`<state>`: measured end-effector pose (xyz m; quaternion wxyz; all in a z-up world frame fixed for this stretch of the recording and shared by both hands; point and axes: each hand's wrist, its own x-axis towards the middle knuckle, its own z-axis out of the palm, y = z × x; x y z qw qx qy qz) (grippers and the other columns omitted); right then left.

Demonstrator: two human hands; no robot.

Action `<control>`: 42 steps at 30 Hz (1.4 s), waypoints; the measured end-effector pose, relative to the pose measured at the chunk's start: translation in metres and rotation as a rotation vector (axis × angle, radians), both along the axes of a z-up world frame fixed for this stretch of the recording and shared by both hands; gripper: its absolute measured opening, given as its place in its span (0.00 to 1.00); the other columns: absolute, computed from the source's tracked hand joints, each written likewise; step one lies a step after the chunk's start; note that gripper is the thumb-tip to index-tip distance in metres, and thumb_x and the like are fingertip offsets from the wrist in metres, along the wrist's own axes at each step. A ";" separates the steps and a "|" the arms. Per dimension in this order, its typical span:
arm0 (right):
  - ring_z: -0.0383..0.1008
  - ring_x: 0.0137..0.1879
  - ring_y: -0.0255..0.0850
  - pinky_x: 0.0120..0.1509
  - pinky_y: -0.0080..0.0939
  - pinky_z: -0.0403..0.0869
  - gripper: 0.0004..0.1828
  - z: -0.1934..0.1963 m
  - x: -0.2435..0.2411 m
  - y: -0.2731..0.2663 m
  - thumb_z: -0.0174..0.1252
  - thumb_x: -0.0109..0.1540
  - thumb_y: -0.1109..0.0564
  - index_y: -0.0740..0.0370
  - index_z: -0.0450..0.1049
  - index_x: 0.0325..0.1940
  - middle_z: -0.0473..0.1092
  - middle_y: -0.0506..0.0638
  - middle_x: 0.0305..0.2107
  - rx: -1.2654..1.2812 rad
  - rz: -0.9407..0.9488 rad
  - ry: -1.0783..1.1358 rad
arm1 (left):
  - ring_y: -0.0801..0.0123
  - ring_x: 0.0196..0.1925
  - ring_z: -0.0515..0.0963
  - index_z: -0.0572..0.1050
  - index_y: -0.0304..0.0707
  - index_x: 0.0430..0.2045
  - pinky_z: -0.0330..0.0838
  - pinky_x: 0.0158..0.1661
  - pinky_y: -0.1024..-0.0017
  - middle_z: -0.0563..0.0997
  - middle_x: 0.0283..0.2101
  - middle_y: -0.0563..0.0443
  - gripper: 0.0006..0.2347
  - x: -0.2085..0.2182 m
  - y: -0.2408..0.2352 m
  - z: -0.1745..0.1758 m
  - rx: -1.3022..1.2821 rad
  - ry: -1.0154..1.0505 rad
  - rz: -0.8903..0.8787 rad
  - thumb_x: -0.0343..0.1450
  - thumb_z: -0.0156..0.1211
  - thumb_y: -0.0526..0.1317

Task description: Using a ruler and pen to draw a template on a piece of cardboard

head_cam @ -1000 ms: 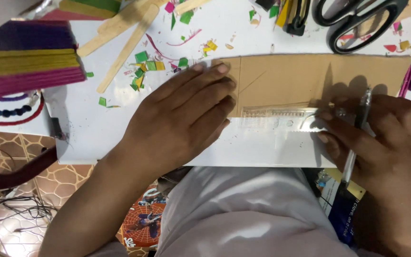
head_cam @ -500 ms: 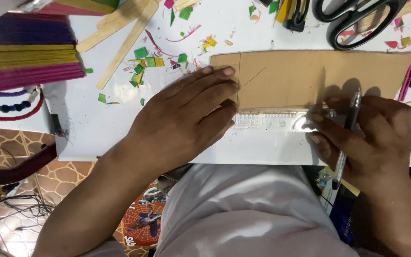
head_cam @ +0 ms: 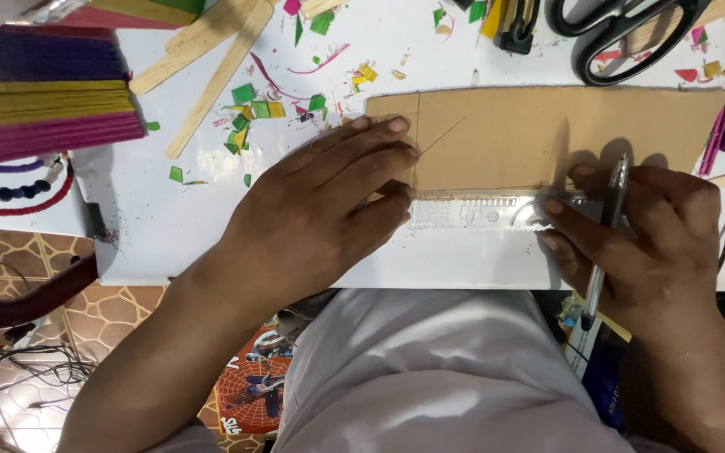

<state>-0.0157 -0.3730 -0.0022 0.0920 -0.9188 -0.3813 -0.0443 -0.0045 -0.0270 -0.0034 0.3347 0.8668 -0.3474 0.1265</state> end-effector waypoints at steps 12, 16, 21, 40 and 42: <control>0.70 0.59 0.60 0.64 0.59 0.70 0.12 0.005 0.007 0.007 0.67 0.72 0.53 0.53 0.81 0.60 0.75 0.60 0.57 0.015 0.025 -0.004 | 0.50 0.56 0.81 0.71 0.34 0.28 0.79 0.60 0.56 0.77 0.47 0.38 0.08 0.000 -0.012 0.005 0.215 -0.089 0.058 0.74 0.62 0.24; 0.70 0.59 0.58 0.63 0.60 0.69 0.13 0.005 0.007 0.007 0.71 0.71 0.52 0.49 0.81 0.60 0.73 0.56 0.59 0.007 0.022 -0.036 | 0.50 0.55 0.80 0.70 0.35 0.25 0.78 0.60 0.58 0.77 0.46 0.39 0.09 0.002 -0.014 0.009 0.246 -0.069 0.046 0.74 0.61 0.26; 0.71 0.59 0.58 0.63 0.60 0.68 0.14 0.004 0.006 0.006 0.73 0.70 0.52 0.47 0.80 0.59 0.73 0.57 0.57 0.009 0.002 -0.023 | 0.51 0.55 0.81 0.71 0.35 0.26 0.78 0.60 0.57 0.78 0.48 0.40 0.08 0.001 -0.016 0.011 0.277 -0.074 0.057 0.75 0.61 0.26; 0.71 0.60 0.56 0.63 0.60 0.69 0.15 0.005 0.007 0.003 0.75 0.67 0.47 0.43 0.82 0.56 0.70 0.56 0.53 -0.014 -0.012 -0.015 | 0.55 0.46 0.82 0.71 0.39 0.23 0.82 0.51 0.60 0.72 0.31 0.49 0.14 0.005 -0.034 0.012 0.207 -0.105 0.185 0.77 0.72 0.33; 0.70 0.60 0.56 0.64 0.60 0.70 0.16 0.005 0.007 0.002 0.75 0.67 0.47 0.41 0.81 0.58 0.69 0.55 0.54 -0.034 -0.014 -0.021 | 0.55 0.45 0.82 0.71 0.39 0.23 0.82 0.50 0.60 0.72 0.31 0.49 0.14 0.005 -0.034 0.011 0.194 -0.105 0.188 0.75 0.73 0.31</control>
